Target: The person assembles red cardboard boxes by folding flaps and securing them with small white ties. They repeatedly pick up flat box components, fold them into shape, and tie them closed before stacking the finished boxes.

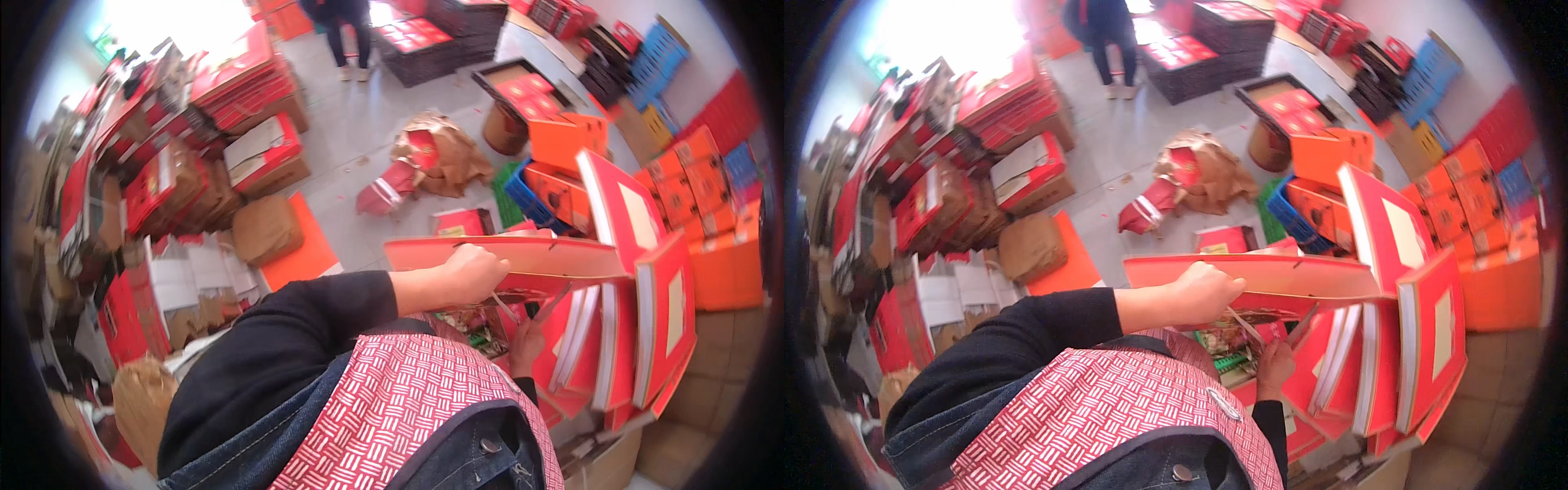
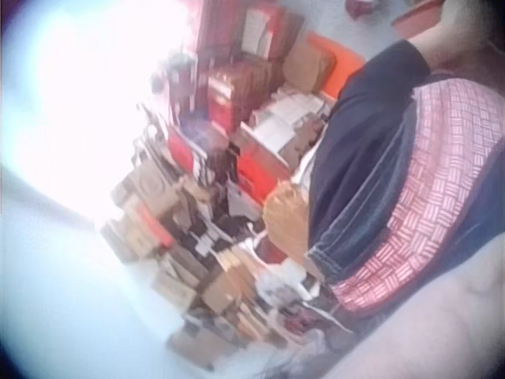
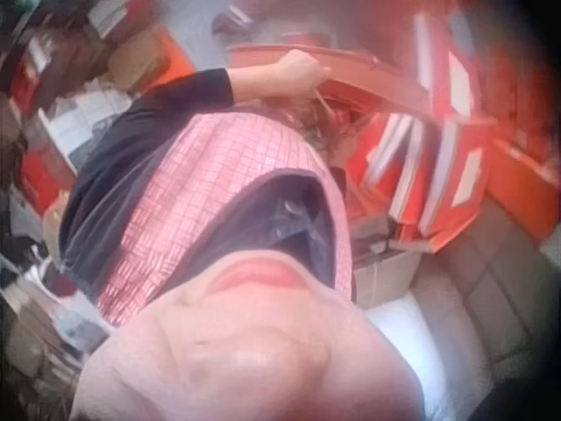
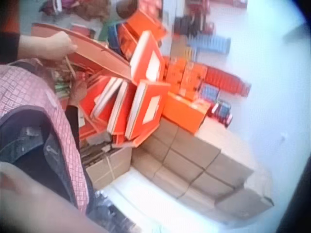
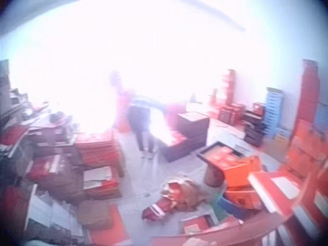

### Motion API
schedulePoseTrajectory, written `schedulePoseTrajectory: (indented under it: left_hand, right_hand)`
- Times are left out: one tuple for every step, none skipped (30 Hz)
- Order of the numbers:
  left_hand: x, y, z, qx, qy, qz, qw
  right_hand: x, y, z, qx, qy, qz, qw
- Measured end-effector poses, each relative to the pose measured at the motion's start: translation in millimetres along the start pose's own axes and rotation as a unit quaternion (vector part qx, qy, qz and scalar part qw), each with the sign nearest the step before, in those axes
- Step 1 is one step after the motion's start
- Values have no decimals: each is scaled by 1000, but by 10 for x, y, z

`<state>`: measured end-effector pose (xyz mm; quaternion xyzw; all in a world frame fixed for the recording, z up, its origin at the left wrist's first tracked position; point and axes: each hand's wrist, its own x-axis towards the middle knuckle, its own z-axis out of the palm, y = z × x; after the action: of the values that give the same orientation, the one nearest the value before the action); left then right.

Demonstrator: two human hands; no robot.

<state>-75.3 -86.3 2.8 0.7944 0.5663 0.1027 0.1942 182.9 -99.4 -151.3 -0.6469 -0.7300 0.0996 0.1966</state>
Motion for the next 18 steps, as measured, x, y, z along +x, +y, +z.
schedulePoseTrajectory:
  left_hand:
    - [-110, -56, 1, 2, 14, -26, 1000]
    - [-225, -93, -29, 13, 30, -43, 999]
    - [-367, -102, -30, 24, 40, -58, 997]
    - [-504, -118, -25, 36, 46, -69, 996]
    - [-646, -181, -58, 48, 58, -96, 992]
    - [-806, -269, -92, 60, 70, -123, 988]
    - [-969, -398, -159, 78, 82, -146, 983]
    - [-1134, -531, -245, 97, 79, -160, 979]
    - [-1310, -661, -344, 97, 102, -186, 972]
    - [-1460, -811, -441, 105, 125, -195, 967]
    - [-1608, -957, -487, 107, 155, -207, 960]
    - [-1753, -1150, -540, 106, 174, -227, 953]
    - [-1900, -1337, -557, 100, 192, -249, 944]
    - [-2024, -1525, -588, 99, 209, -265, 936]
    - [-2149, -1719, -613, 98, 225, -280, 928]
    - [-2303, -1947, -566, 81, 234, -307, 919]
    - [-2467, -2176, -506, 78, 234, -341, 907]
    - [-2635, -2412, -458, 74, 234, -375, 894]
  right_hand:
    - [53, 30, 44, 65, -14, 5, 998]
    - [119, 19, 95, 128, -29, 13, 991]
    - [165, -44, 177, 176, -85, -1, 981]
    - [224, -154, 267, 222, -138, -9, 965]
    - [257, -183, 408, 267, -204, -2, 942]
    - [281, -195, 549, 305, -273, 10, 913]
    - [235, -279, 625, 471, -289, 103, 827]
    - [228, -369, 628, 613, -292, 193, 709]
    - [248, -488, 630, 727, -286, 275, 560]
    - [210, -741, 382, 718, -282, 275, 574]
    - [209, -785, 398, 692, -300, 274, 596]
    - [179, -799, 420, 666, -317, 273, 618]
    - [158, -818, 437, 635, -335, 274, 640]
    - [145, -907, 468, 603, -351, 284, 658]
    - [151, -978, 552, 586, -353, 300, 665]
    - [152, -1052, 680, 568, -358, 317, 670]
    - [139, -1153, 751, 547, -362, 337, 675]
    - [143, -1306, 848, 530, -360, 356, 680]
